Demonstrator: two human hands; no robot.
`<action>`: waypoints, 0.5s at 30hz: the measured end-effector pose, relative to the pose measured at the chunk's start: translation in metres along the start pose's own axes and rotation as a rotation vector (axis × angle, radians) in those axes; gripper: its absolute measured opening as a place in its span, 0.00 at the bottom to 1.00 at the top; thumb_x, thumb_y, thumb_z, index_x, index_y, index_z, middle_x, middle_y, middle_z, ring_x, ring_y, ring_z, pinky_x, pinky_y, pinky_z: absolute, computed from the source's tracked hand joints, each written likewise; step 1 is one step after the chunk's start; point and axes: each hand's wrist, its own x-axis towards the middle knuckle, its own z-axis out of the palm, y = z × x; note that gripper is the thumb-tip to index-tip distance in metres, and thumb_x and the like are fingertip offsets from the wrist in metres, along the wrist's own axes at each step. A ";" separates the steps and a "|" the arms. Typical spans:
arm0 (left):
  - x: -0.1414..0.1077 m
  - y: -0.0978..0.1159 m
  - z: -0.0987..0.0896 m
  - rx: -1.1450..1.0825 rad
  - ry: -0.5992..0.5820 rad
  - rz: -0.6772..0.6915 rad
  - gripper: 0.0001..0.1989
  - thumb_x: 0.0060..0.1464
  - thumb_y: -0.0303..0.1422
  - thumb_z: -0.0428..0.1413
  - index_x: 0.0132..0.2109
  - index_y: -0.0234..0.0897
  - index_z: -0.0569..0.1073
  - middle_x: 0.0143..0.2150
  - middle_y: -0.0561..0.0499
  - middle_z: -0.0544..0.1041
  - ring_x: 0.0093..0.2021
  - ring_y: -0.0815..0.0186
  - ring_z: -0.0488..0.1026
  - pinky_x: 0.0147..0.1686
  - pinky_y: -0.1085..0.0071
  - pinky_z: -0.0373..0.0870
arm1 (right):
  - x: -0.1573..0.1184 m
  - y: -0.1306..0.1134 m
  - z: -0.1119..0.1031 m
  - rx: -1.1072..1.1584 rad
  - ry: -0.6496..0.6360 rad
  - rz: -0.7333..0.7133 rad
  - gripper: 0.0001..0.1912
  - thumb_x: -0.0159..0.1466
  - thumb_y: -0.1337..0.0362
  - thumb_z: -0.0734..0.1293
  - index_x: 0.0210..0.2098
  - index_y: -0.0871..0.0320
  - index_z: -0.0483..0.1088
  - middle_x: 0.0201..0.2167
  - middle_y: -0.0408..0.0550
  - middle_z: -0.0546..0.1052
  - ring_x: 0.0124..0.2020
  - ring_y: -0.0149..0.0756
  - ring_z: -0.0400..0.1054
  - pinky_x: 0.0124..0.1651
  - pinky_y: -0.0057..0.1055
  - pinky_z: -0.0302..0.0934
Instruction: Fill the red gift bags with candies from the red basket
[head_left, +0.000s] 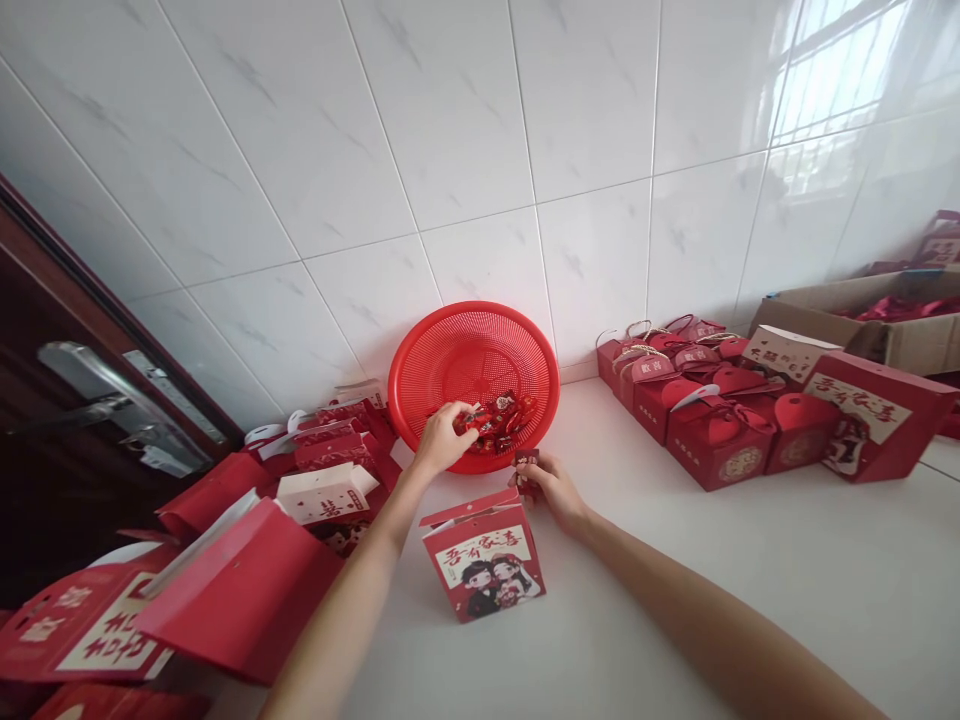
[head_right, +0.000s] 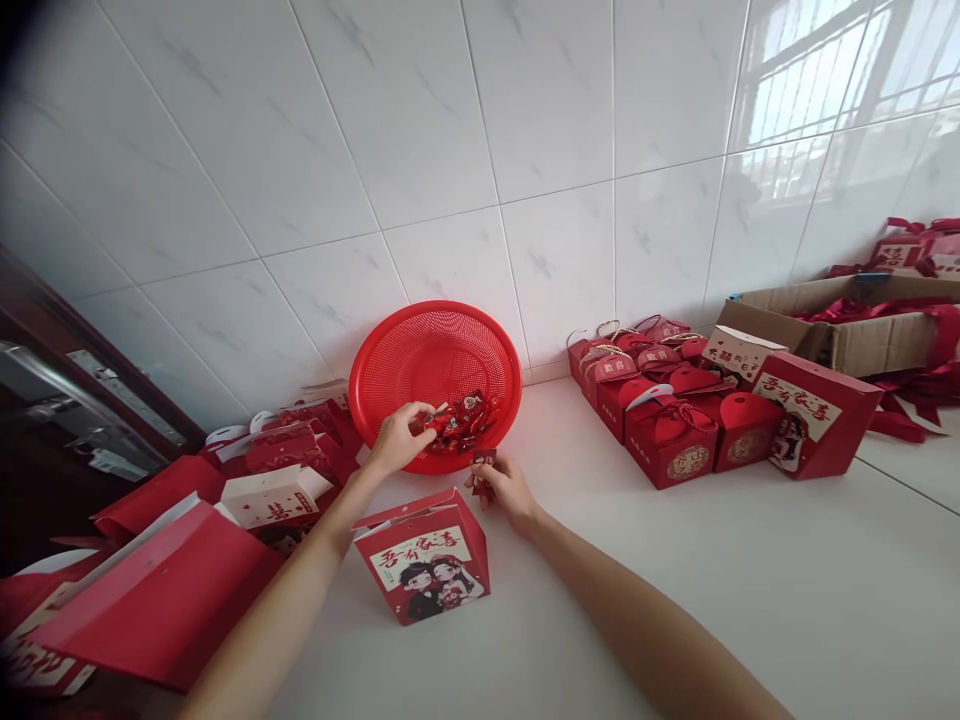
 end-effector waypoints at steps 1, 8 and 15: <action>0.004 -0.001 -0.003 0.012 0.045 0.001 0.12 0.50 0.28 0.56 0.44 0.39 0.75 0.48 0.46 0.79 0.51 0.57 0.76 0.55 0.61 0.70 | 0.000 0.000 0.000 0.002 0.000 0.000 0.13 0.52 0.55 0.70 0.28 0.57 0.67 0.23 0.43 0.77 0.15 0.26 0.60 0.20 0.27 0.51; 0.027 -0.006 -0.001 0.075 0.110 -0.007 0.02 0.51 0.28 0.58 0.33 0.37 0.76 0.55 0.39 0.74 0.58 0.48 0.72 0.60 0.53 0.65 | 0.001 0.000 0.000 -0.005 0.003 -0.005 0.12 0.53 0.56 0.69 0.27 0.57 0.66 0.23 0.43 0.76 0.14 0.26 0.60 0.19 0.27 0.51; 0.019 -0.003 0.019 0.047 -0.104 0.109 0.16 0.48 0.23 0.55 0.42 0.40 0.81 0.47 0.45 0.82 0.53 0.53 0.77 0.58 0.57 0.69 | 0.002 0.001 -0.001 -0.004 0.001 -0.007 0.12 0.53 0.56 0.69 0.27 0.57 0.66 0.24 0.44 0.77 0.14 0.25 0.59 0.19 0.27 0.50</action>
